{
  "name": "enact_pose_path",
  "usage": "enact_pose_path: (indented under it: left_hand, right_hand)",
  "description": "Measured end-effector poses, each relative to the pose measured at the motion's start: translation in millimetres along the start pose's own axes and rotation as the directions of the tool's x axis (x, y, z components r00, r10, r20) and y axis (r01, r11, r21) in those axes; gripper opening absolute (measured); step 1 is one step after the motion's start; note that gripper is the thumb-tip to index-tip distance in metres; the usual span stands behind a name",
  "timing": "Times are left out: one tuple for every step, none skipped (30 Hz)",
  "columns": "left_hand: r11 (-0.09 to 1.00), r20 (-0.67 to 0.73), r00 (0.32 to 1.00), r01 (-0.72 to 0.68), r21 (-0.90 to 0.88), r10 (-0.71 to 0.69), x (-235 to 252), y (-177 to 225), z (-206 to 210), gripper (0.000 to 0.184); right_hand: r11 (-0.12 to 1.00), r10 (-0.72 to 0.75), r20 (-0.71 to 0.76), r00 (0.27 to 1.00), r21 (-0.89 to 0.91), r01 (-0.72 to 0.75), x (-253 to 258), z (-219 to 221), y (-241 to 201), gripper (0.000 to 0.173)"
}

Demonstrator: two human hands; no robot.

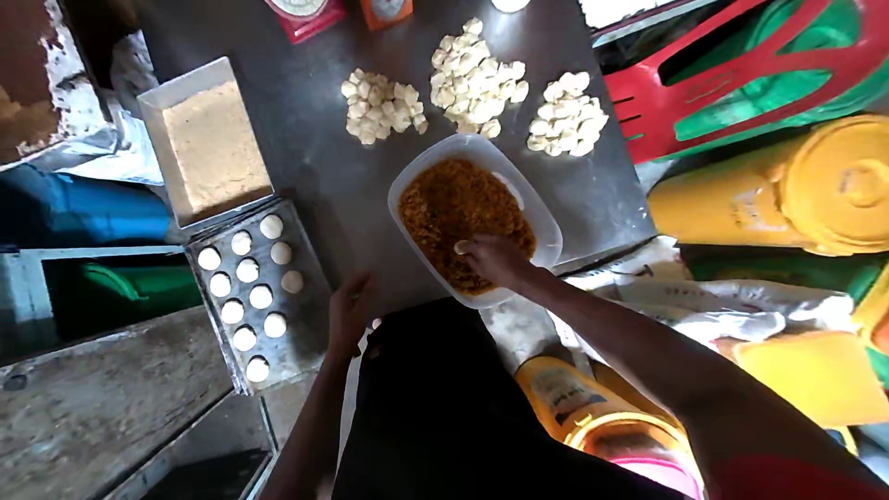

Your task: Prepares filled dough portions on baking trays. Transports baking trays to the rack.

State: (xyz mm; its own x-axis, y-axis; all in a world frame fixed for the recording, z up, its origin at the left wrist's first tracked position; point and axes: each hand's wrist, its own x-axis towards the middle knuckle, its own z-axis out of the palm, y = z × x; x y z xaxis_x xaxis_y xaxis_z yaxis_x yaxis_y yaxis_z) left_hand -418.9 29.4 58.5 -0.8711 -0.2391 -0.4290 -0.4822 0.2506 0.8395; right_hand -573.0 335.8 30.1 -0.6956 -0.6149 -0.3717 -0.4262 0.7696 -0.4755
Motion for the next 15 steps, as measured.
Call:
enact_pose_path:
  left_hand:
    - [1.000, -0.018, 1.000, 0.005, -0.008, -0.005, -3, 0, 0, 0.033]
    - [1.000, -0.030, 1.000, 0.003, -0.014, -0.003, -6, 1, -1, 0.032]
    - [1.000, -0.038, 0.999, -0.006, -0.028, 0.004, -8, 2, -1, 0.031]
    - [0.999, -0.042, 0.999, -0.018, -0.036, 0.016, -11, 2, -1, 0.031]
    - [0.999, -0.039, 0.999, -0.027, -0.045, 0.025, -12, 1, 0, 0.031]
    - [0.998, -0.032, 0.999, -0.037, -0.053, 0.036, -13, 1, 0, 0.031]
    - [0.997, -0.025, 0.999, -0.047, -0.059, 0.046, -13, 0, 0, 0.032]
    - [0.996, -0.017, 0.998, -0.060, -0.060, 0.059, -13, 1, 0, 0.032]
    - [0.995, -0.009, 0.997, -0.076, -0.058, 0.075, -13, 3, 0, 0.032]
    - [0.994, 0.000, 0.996, -0.089, -0.059, 0.089, -12, 6, 0, 0.032]
    - [0.994, 0.011, 0.995, -0.100, -0.053, 0.100, -11, 10, 0, 0.032]
    - [0.993, 0.029, 0.994, -0.107, -0.041, 0.108, -8, 16, 1, 0.032]
    - [0.993, 0.051, 0.992, -0.116, -0.030, 0.118, -4, 23, 2, 0.031]
    - [0.991, 0.077, 0.988, -0.131, -0.023, 0.132, 0, 32, 3, 0.031]
    - [0.988, 0.096, 0.984, -0.151, -0.020, 0.153, 4, 41, 5, 0.031]
  right_hand:
    - [0.999, 0.012, -0.041, 0.999, 0.047, -0.010, 4, -6, 3, 0.025]
    - [0.998, 0.014, -0.082, 0.997, 0.058, -0.010, 6, -11, 6, 0.025]
    - [0.999, 0.017, -0.109, 0.994, 0.049, -0.011, 8, -13, 9, 0.025]
    - [0.999, 0.018, -0.130, 0.991, 0.031, -0.014, 8, -13, 10, 0.025]
    - [1.000, 0.025, -0.123, 0.992, -0.006, -0.026, 8, -11, 10, 0.027]
    - [0.998, 0.034, -0.088, 0.995, -0.051, -0.039, 6, -7, 7, 0.030]
    - [0.995, 0.041, -0.046, 0.998, -0.093, -0.045, 4, -4, 2, 0.034]
    - [0.990, 0.032, -0.011, 0.999, -0.138, -0.034, 2, -1, -5, 0.035]
    - [0.983, 0.018, 0.012, 1.000, -0.184, -0.016, 0, 2, -11, 0.034]
    - [0.974, 0.001, 0.017, 1.000, -0.224, 0.003, -1, 4, -14, 0.033]
    - [0.970, -0.006, 0.021, 1.000, -0.245, 0.011, 0, 5, -14, 0.033]
    - [0.970, -0.011, 0.005, 1.000, -0.242, 0.012, 3, 5, -11, 0.032]
    - [0.978, -0.007, -0.030, 1.000, -0.209, 0.001, 6, 3, -6, 0.031]
    - [0.989, 0.026, -0.060, 0.998, -0.147, -0.035, 10, -2, -1, 0.029]
    - [0.995, 0.084, -0.078, 0.993, -0.045, -0.088, 13, -11, 0, 0.029]
